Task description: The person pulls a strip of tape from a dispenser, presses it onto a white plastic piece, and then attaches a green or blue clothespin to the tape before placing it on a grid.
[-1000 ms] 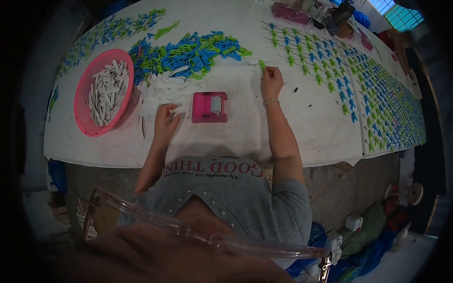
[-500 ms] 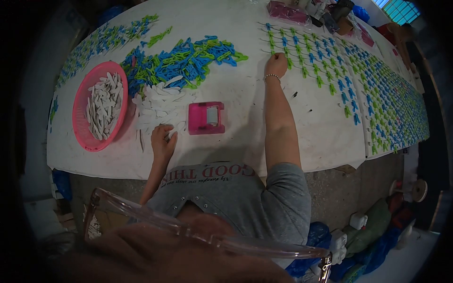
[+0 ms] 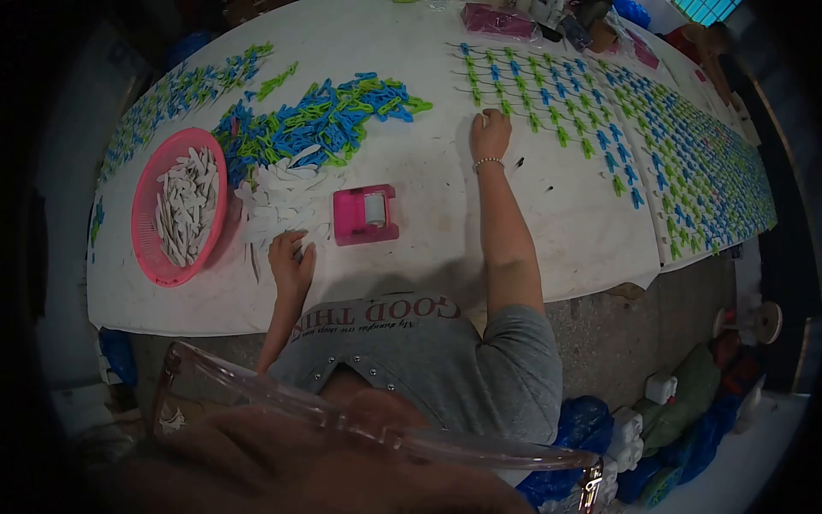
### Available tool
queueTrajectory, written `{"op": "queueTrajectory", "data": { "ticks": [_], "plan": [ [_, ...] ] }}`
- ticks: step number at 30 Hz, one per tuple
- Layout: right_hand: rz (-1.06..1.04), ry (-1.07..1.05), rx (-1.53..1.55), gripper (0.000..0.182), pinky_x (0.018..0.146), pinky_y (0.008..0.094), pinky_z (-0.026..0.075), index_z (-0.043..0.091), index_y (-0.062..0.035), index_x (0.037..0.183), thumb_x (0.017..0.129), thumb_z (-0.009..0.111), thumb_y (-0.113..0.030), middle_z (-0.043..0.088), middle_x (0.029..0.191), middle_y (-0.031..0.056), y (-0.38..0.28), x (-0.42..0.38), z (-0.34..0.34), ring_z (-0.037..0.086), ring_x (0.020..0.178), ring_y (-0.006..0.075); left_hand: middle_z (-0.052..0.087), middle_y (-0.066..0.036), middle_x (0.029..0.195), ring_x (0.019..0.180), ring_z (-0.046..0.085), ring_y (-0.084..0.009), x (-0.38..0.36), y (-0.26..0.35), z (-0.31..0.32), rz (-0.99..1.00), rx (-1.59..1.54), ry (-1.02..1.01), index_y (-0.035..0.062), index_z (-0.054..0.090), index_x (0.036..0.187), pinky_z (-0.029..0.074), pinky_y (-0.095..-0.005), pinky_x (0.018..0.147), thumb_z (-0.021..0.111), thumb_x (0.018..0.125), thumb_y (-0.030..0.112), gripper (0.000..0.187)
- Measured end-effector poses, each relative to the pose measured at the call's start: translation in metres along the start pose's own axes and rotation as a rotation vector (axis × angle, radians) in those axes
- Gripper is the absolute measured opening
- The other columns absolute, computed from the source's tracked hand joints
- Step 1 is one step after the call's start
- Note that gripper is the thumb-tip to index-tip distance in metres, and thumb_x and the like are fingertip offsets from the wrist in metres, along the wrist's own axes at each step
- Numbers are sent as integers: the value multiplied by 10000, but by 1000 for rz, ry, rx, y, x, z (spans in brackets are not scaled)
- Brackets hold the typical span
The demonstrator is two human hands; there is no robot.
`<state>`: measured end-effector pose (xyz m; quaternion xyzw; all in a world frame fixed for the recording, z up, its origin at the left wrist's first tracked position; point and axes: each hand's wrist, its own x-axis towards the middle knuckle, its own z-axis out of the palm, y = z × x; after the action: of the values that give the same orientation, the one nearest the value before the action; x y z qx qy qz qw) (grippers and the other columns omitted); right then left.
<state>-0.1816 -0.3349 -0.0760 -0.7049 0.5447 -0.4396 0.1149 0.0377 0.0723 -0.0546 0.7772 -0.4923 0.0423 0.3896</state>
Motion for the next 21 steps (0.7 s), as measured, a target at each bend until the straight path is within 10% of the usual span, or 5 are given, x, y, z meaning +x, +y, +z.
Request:
{"op": "queueTrajectory", "data": {
  "ticks": [7, 21],
  "plan": [
    [55, -49, -395, 416, 940, 476, 360, 614, -86, 1125, 795, 634, -340, 489, 1293, 190, 1, -16, -18, 415, 1201, 365, 562, -141, 1047, 940, 519, -329, -3, 11, -12, -19, 125, 41, 65, 598, 1019, 397, -420, 815, 693, 718, 153, 328],
    [66, -127, -453, 459, 951, 491, 327, 592, -98, 1143, 795, 610, -398, 475, 1311, 124, -4, -13, -16, 399, 1223, 343, 567, -122, 861, 786, 541, -280, -11, 3, -26, -128, 92, -9, 16, 624, 953, 429, -370, 702, 656, 756, 67, 205]
  ]
}}
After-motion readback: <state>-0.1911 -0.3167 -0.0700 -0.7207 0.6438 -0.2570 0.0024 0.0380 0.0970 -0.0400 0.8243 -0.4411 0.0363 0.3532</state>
